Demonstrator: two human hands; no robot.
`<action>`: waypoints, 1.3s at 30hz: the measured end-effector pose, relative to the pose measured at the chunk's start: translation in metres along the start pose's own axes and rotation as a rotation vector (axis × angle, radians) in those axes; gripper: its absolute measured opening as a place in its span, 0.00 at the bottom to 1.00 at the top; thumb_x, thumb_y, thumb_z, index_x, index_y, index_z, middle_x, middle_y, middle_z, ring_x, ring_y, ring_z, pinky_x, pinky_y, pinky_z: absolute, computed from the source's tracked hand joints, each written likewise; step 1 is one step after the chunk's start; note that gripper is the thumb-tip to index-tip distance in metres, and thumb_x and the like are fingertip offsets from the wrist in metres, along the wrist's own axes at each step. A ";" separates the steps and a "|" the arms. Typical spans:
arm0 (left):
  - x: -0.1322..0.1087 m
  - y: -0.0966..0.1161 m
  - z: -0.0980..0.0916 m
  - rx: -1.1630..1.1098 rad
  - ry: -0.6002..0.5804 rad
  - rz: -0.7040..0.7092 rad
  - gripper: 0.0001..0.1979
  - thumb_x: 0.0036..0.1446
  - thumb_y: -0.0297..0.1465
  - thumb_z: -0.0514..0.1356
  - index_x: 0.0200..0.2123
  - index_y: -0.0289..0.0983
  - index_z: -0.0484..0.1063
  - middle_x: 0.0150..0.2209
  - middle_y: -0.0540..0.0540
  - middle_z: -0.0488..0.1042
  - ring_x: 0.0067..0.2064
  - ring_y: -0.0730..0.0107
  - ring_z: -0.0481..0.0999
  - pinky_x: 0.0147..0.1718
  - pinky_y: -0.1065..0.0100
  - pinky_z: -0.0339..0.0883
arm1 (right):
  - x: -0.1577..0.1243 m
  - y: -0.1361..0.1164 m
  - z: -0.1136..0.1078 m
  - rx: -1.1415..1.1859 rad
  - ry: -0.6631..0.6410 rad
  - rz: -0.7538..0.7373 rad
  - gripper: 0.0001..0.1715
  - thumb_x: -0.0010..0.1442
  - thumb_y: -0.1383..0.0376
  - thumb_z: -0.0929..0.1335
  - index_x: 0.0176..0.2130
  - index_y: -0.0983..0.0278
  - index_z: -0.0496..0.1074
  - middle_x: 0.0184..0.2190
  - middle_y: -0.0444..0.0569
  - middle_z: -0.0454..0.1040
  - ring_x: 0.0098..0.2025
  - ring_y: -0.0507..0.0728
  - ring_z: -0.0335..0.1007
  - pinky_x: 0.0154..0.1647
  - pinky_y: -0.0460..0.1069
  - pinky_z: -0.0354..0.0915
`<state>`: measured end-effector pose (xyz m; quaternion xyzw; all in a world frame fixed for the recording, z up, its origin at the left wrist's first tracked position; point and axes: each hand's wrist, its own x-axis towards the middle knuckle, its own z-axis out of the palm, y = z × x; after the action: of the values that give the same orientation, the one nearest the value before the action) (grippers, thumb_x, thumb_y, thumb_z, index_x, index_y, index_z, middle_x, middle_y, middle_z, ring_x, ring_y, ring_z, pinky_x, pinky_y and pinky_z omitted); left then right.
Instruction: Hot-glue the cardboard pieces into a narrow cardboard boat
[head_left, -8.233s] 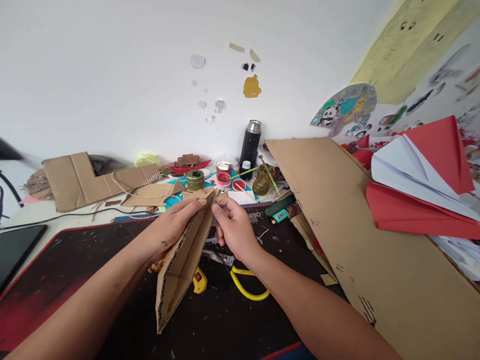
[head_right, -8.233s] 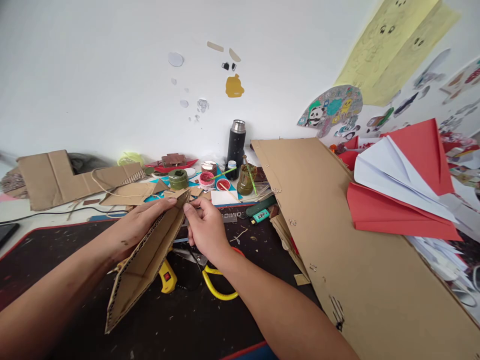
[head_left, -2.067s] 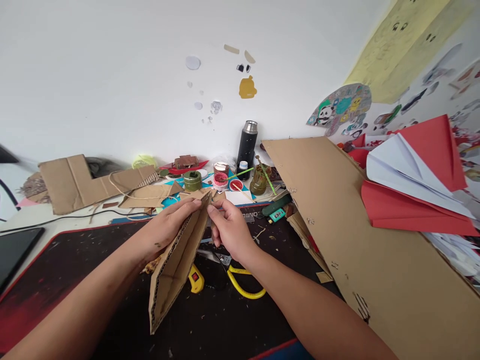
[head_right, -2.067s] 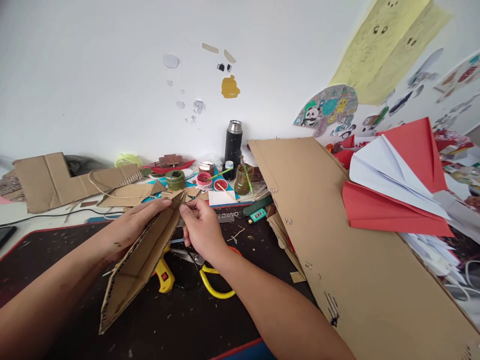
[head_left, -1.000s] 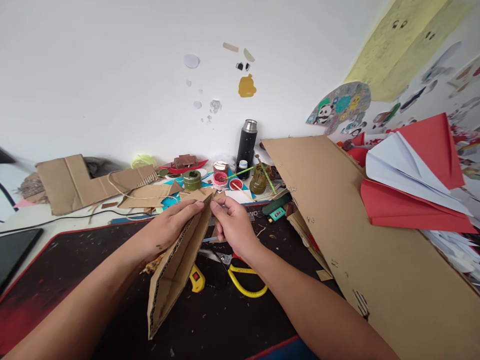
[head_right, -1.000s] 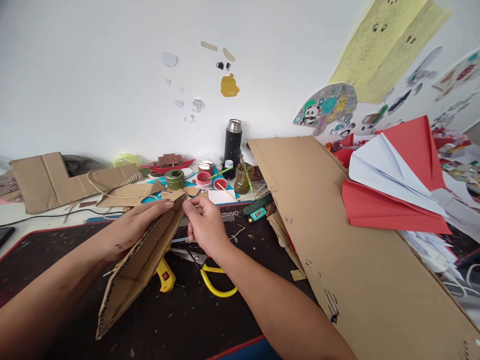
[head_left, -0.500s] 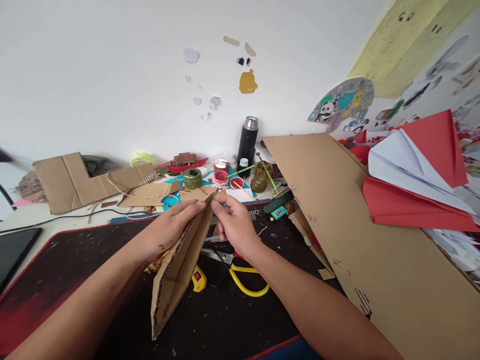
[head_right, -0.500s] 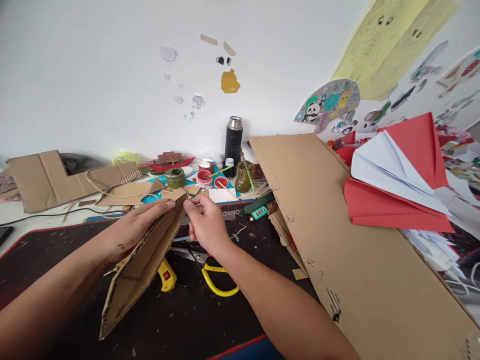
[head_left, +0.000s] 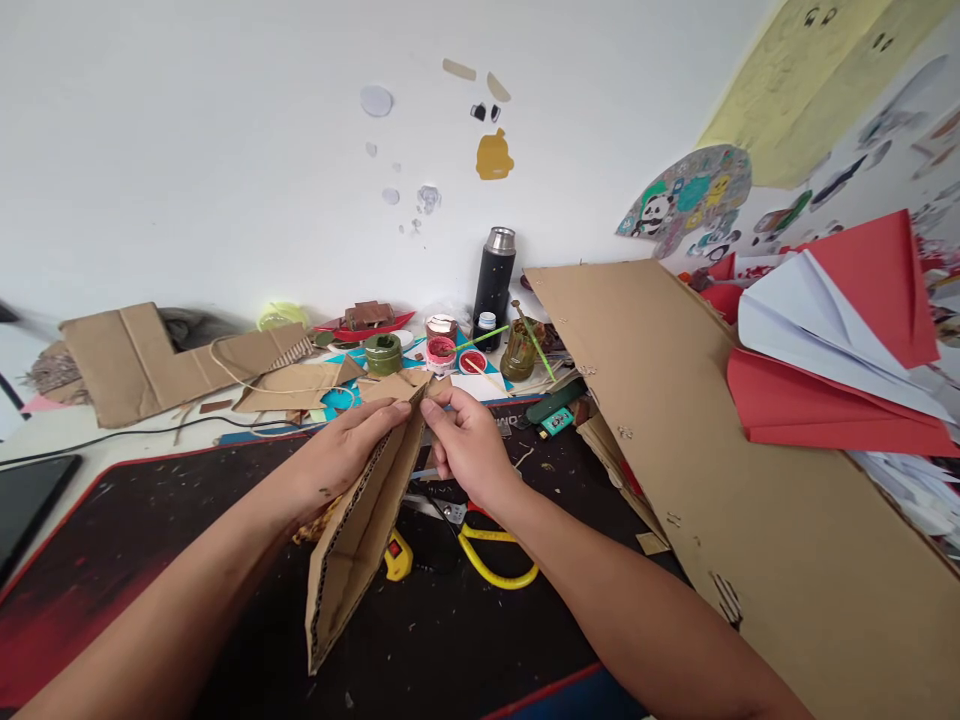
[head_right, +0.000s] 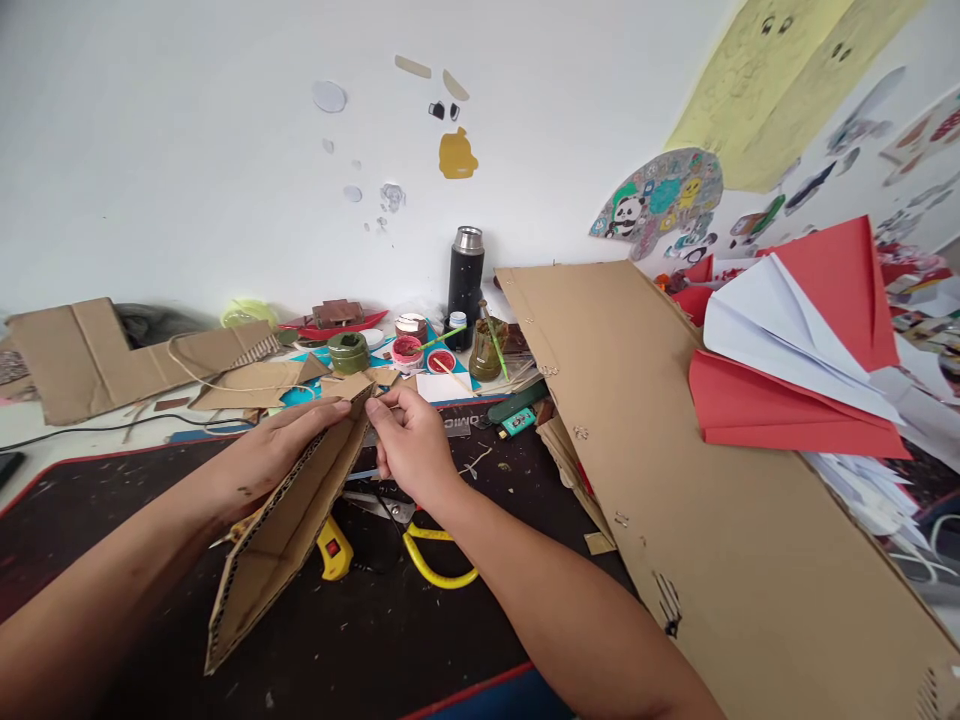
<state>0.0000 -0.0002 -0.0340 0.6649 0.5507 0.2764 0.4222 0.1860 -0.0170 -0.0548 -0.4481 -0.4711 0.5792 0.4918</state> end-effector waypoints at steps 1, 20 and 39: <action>0.000 0.000 0.000 0.001 0.006 0.001 0.25 0.64 0.56 0.58 0.52 0.50 0.85 0.63 0.52 0.80 0.67 0.48 0.75 0.70 0.57 0.61 | 0.000 0.000 0.000 -0.001 0.000 0.001 0.23 0.63 0.43 0.70 0.38 0.58 0.66 0.12 0.29 0.61 0.10 0.49 0.55 0.12 0.43 0.53; -0.003 0.018 0.004 -0.044 0.016 0.025 0.27 0.62 0.58 0.58 0.46 0.45 0.85 0.55 0.49 0.85 0.61 0.46 0.78 0.64 0.59 0.69 | -0.001 0.001 0.000 -0.015 0.002 -0.009 0.18 0.66 0.48 0.69 0.38 0.58 0.66 0.12 0.30 0.62 0.10 0.48 0.55 0.13 0.42 0.53; -0.004 0.022 0.004 -0.035 -0.022 0.028 0.26 0.62 0.58 0.57 0.39 0.44 0.83 0.45 0.49 0.86 0.54 0.48 0.81 0.56 0.60 0.75 | 0.000 0.002 0.001 -0.028 0.004 -0.007 0.16 0.68 0.50 0.68 0.38 0.58 0.65 0.12 0.30 0.61 0.11 0.48 0.55 0.13 0.42 0.52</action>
<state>0.0131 -0.0061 -0.0160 0.6682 0.5317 0.2844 0.4357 0.1850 -0.0175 -0.0566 -0.4545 -0.4797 0.5698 0.4886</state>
